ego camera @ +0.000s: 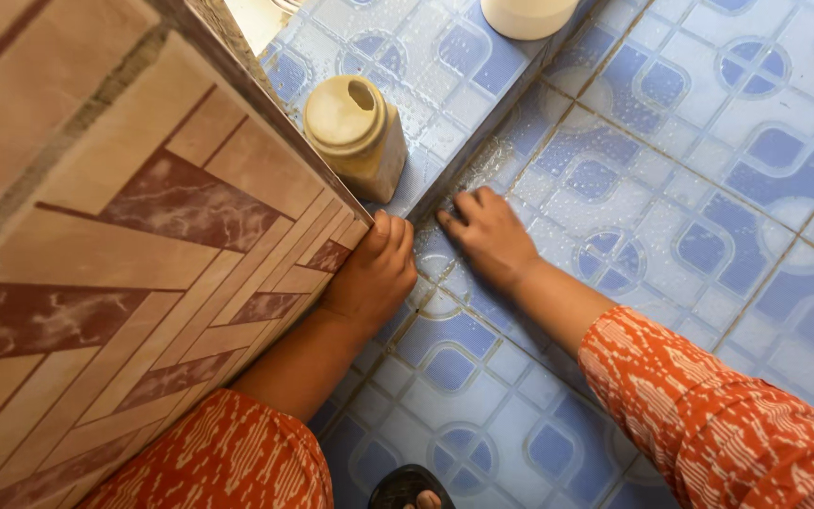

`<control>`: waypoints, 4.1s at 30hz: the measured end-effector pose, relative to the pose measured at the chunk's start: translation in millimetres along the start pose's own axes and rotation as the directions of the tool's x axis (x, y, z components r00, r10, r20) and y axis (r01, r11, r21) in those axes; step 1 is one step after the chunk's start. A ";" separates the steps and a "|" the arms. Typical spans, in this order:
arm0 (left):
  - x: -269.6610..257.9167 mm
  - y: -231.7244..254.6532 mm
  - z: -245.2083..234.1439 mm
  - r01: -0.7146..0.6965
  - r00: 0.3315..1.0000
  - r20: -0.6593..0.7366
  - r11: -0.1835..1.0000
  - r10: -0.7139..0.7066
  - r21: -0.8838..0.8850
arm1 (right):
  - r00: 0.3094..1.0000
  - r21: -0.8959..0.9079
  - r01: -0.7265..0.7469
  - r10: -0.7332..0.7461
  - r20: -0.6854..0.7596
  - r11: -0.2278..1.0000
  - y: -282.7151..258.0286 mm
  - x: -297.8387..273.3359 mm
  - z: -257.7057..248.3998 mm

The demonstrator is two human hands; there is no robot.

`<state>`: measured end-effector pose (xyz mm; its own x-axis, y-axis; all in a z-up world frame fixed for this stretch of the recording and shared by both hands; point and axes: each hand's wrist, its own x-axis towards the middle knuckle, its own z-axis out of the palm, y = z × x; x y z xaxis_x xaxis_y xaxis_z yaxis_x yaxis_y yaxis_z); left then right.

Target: The person scrubs blue patterned floor tiles with a small abrasive pad, then scoops water from a black bucket using a white cup and pours it onto the tiles to rinse the surface.

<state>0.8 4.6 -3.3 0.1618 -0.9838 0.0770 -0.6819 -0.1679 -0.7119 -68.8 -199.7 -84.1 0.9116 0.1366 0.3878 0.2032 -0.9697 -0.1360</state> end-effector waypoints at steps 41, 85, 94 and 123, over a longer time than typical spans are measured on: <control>2.9 -6.2 -3.1 -0.016 1.000 0.004 1.000 0.016 -0.012 | 0.937 0.308 -0.283 0.330 -0.112 0.908 52.3 18.9 19.4; 3.9 -19.7 -32.5 -0.241 0.845 0.477 0.969 0.240 -0.059 | 0.937 0.102 -0.323 0.302 0.175 0.941 53.4 -160.5 -57.3; 12.6 -61.1 -105.1 -0.370 0.742 0.621 0.927 0.252 0.065 | 0.762 -0.074 -0.642 0.646 0.049 0.763 128.9 -200.9 -118.1; 5.1 -27.2 -45.4 -0.216 0.932 0.350 0.920 0.094 0.328 | 0.743 -0.194 -0.663 0.667 -0.055 0.723 125.3 -250.5 -142.9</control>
<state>-12.2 1.3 48.2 0.3363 -0.9107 -0.2400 -0.4285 0.0790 -0.9001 -322.8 -384.4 -68.0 0.7930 -0.5567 0.2475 -0.5274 -0.8307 -0.1783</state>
